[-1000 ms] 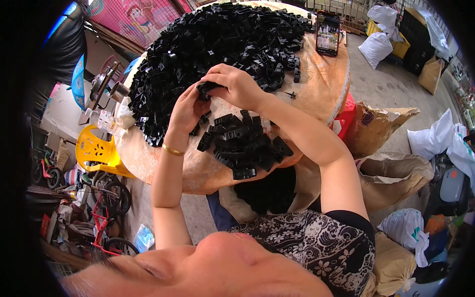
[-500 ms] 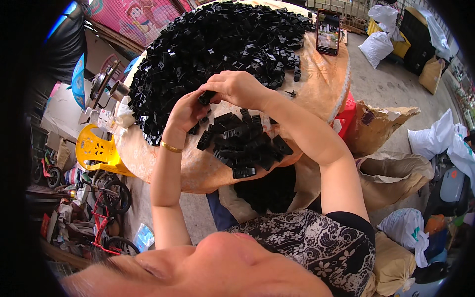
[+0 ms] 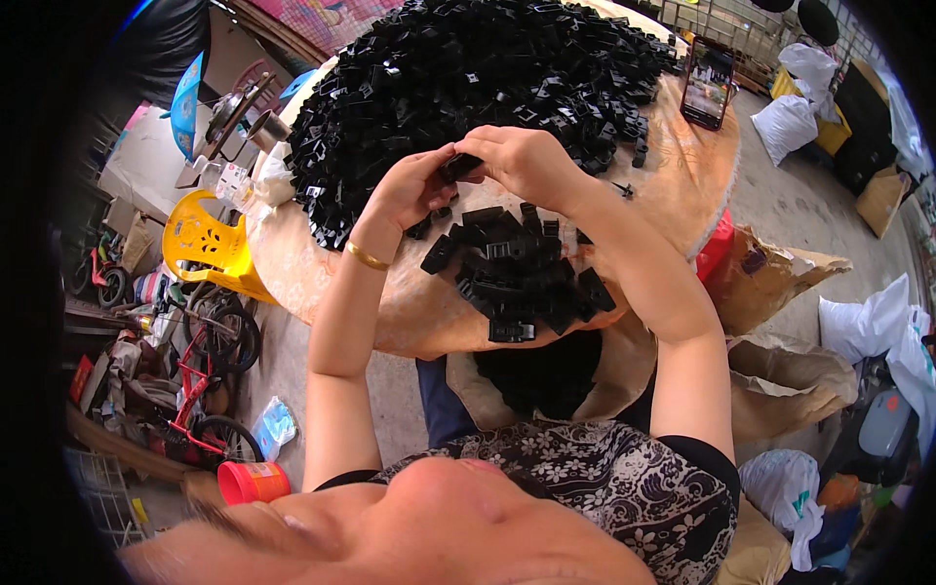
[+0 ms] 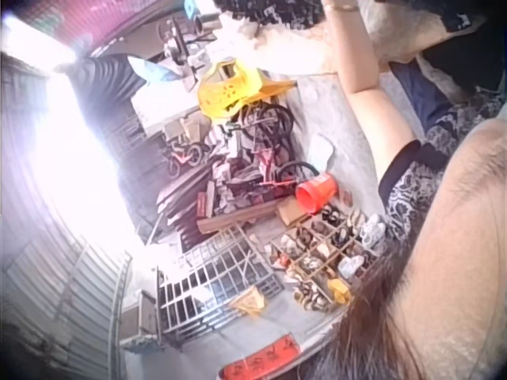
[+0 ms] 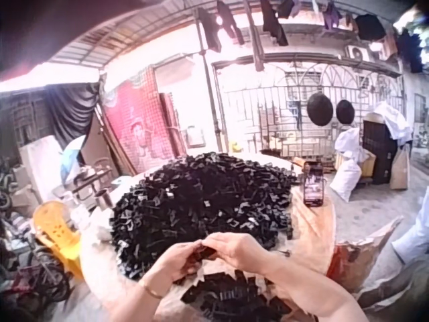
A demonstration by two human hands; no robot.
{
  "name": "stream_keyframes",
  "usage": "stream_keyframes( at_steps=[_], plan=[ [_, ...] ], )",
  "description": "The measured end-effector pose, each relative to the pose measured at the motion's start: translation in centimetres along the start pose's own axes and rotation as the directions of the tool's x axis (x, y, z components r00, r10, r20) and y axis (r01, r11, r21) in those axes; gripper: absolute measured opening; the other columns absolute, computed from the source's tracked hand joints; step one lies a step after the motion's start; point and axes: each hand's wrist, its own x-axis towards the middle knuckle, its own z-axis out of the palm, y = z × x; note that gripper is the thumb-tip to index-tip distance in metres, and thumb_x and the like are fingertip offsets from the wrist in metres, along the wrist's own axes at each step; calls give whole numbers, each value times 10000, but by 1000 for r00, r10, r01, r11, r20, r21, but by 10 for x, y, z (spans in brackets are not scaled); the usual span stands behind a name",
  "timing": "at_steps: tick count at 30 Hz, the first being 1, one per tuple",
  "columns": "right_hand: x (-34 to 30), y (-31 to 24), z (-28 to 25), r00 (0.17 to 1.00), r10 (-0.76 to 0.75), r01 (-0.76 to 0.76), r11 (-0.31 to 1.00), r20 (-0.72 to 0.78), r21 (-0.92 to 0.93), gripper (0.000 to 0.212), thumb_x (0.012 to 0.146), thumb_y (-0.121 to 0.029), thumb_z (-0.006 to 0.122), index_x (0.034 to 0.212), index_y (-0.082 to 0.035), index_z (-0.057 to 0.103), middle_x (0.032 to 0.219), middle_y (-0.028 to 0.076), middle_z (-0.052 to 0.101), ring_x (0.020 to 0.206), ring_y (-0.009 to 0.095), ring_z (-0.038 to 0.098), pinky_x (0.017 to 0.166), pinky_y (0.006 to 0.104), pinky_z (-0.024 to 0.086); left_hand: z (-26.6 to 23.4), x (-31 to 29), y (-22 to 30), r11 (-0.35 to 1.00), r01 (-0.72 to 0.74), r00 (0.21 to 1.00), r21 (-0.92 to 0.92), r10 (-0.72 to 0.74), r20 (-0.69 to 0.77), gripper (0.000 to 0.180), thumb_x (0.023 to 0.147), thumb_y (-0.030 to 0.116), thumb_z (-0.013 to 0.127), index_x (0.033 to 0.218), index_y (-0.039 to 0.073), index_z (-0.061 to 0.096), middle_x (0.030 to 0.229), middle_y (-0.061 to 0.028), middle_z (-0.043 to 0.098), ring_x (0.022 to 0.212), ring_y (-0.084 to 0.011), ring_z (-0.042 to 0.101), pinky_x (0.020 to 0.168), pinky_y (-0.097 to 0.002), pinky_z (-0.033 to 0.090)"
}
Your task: The person assembles black plastic components by hand, joining pieces from a pile on the table, placing the assembled parts into a smaller stack, and sweeping them into a bag.
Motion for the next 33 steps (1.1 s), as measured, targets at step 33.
stream_keyframes(
  at_steps=[33],
  plan=[
    [-25,64,3,895,444,-381,806,37,-454,417,738,-316,669,1097,-117,596,995,76,598,1021,252,514,851,404,412,6,8,-7,633,-350,928,691,333,165,219,862,138,576,1007,-17,630,873,-42,647,808,-71,573,715,-201,453]
  ],
)
